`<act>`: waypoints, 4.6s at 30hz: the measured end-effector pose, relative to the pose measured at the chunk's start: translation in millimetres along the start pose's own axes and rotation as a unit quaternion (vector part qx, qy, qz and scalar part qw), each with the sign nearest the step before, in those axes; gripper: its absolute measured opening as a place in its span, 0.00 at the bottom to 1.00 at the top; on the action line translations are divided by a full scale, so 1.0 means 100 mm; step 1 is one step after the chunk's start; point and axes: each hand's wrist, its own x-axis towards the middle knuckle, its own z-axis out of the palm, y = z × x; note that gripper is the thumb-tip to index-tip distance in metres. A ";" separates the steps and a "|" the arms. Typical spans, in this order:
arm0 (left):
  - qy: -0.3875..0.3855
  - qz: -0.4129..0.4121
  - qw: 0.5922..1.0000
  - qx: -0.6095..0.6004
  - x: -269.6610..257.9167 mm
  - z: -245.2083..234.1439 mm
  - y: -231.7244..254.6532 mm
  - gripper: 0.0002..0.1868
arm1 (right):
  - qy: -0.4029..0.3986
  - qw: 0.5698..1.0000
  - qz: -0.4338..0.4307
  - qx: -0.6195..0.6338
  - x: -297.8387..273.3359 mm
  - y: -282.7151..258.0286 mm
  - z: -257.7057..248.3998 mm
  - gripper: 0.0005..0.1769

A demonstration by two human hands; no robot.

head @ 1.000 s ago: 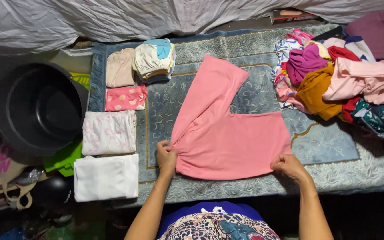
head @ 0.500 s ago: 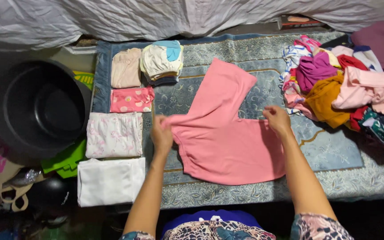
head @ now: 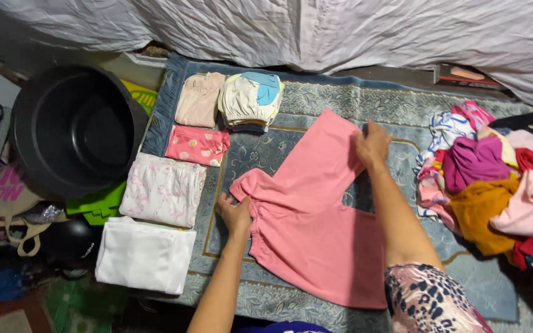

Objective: Fold various articles of clothing and stack them neatly on a surface.

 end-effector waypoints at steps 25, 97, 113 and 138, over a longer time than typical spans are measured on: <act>-0.445 -0.127 0.884 -0.064 0.25 0.20 0.18 0.46 | -0.095 0.991 -0.079 -0.053 -1.41 0.02 -0.72 0.36; -0.319 0.123 0.913 0.222 -0.18 -0.08 -0.18 0.23 | -0.072 0.995 0.027 0.063 -3.37 -0.62 -0.98 0.26; -0.364 -0.086 0.927 -0.028 0.16 0.25 -0.03 0.08 | -0.196 0.980 0.025 0.004 -3.33 -0.86 -1.01 0.42; -0.308 0.384 0.676 0.548 -0.62 0.09 0.15 0.46 | -0.115 0.985 0.003 -0.129 -3.27 -0.14 -1.12 0.40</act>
